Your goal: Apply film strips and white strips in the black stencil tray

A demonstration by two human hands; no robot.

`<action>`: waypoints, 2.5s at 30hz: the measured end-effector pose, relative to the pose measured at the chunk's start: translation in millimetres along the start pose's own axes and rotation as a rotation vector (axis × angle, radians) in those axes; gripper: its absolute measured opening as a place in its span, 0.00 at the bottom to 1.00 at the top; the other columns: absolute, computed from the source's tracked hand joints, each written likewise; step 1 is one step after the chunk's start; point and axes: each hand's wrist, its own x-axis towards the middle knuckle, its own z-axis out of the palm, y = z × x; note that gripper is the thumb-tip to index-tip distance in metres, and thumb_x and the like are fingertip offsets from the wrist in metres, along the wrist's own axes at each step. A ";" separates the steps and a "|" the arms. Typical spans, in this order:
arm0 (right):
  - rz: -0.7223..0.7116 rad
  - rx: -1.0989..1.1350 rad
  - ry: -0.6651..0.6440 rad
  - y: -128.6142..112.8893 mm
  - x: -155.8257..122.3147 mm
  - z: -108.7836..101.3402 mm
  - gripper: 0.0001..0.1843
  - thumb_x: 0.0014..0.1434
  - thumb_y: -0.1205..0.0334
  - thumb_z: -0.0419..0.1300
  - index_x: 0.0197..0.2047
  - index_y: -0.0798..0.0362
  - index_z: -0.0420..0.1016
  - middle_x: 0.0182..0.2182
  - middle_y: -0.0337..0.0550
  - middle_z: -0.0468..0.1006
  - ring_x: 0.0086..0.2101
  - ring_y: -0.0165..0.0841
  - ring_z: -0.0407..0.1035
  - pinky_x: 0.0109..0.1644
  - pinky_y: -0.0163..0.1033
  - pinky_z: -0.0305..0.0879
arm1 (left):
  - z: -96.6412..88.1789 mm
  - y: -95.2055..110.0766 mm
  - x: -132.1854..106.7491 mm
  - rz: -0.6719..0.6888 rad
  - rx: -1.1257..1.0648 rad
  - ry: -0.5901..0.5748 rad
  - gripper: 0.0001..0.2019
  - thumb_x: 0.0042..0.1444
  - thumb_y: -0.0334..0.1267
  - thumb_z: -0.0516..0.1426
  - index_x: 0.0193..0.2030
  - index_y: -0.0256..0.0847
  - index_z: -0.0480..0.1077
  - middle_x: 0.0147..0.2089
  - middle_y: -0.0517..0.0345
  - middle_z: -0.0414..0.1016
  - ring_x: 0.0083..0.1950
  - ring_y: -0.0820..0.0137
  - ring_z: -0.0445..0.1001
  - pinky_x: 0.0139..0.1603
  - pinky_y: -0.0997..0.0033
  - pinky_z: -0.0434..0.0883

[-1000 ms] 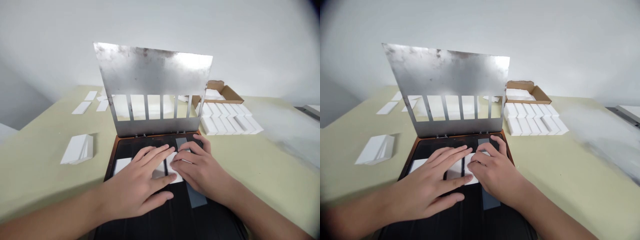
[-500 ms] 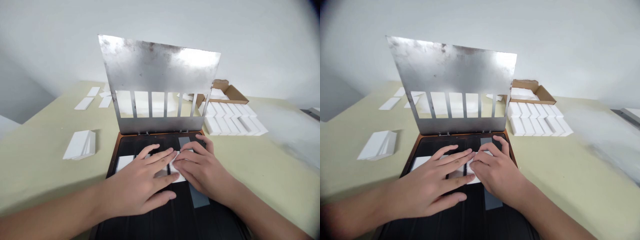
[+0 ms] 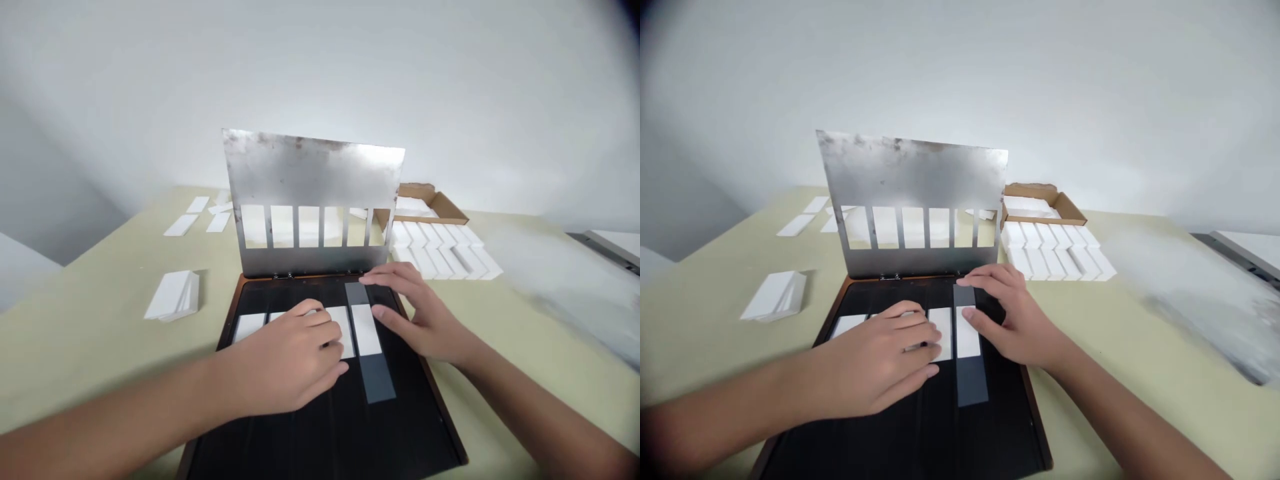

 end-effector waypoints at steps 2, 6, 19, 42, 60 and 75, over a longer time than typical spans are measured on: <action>0.011 -0.013 -0.058 11.4 -12.7 5.0 0.25 0.71 0.55 0.61 0.69 0.45 0.66 0.65 0.52 0.68 0.66 0.44 0.62 0.71 0.55 0.60 | -0.7 11.8 4.1 0.009 0.056 0.027 0.12 0.74 0.39 0.55 0.40 0.39 0.77 0.39 0.54 0.79 0.39 0.64 0.74 0.51 0.57 0.69; 0.051 -0.074 -0.208 22.4 -31.7 15.4 0.36 0.68 0.49 0.64 0.73 0.47 0.57 0.70 0.57 0.58 0.71 0.52 0.51 0.73 0.63 0.56 | 3.3 33.1 0.7 0.091 0.156 0.144 0.08 0.70 0.40 0.61 0.49 0.40 0.79 0.49 0.52 0.82 0.45 0.63 0.77 0.52 0.58 0.70; 0.091 -0.120 -0.271 18.8 -27.2 13.3 0.37 0.60 0.50 0.67 0.69 0.49 0.64 0.69 0.56 0.63 0.72 0.55 0.49 0.74 0.66 0.50 | 21.5 25.5 -8.3 0.040 0.117 0.044 0.14 0.72 0.44 0.60 0.61 0.47 0.78 0.61 0.62 0.81 0.52 0.62 0.75 0.62 0.55 0.63; -0.136 -0.170 -0.232 -10.3 -26.8 13.1 0.15 0.68 0.50 0.65 0.56 0.38 0.83 0.67 0.43 0.66 0.73 0.53 0.46 0.74 0.64 0.46 | 6.5 -39.2 -4.1 -0.256 0.045 -0.065 0.27 0.74 0.56 0.55 0.73 0.47 0.66 0.70 0.48 0.69 0.64 0.51 0.66 0.57 0.53 0.61; -0.074 -0.186 -0.286 -9.9 -25.4 12.0 0.15 0.70 0.51 0.62 0.57 0.34 0.82 0.68 0.38 0.68 0.73 0.52 0.47 0.75 0.63 0.46 | 10.7 -36.7 -6.8 -0.089 0.201 -0.097 0.27 0.75 0.58 0.50 0.73 0.50 0.66 0.72 0.49 0.68 0.62 0.48 0.66 0.60 0.47 0.55; -0.053 -0.199 -0.296 -11.2 -25.2 12.2 0.13 0.72 0.51 0.60 0.55 0.36 0.84 0.67 0.41 0.68 0.74 0.50 0.45 0.75 0.64 0.43 | -15.1 -35.4 -11.4 -0.108 -0.015 -0.223 0.28 0.71 0.52 0.59 0.75 0.65 0.62 0.80 0.58 0.55 0.69 0.46 0.62 0.63 0.48 0.59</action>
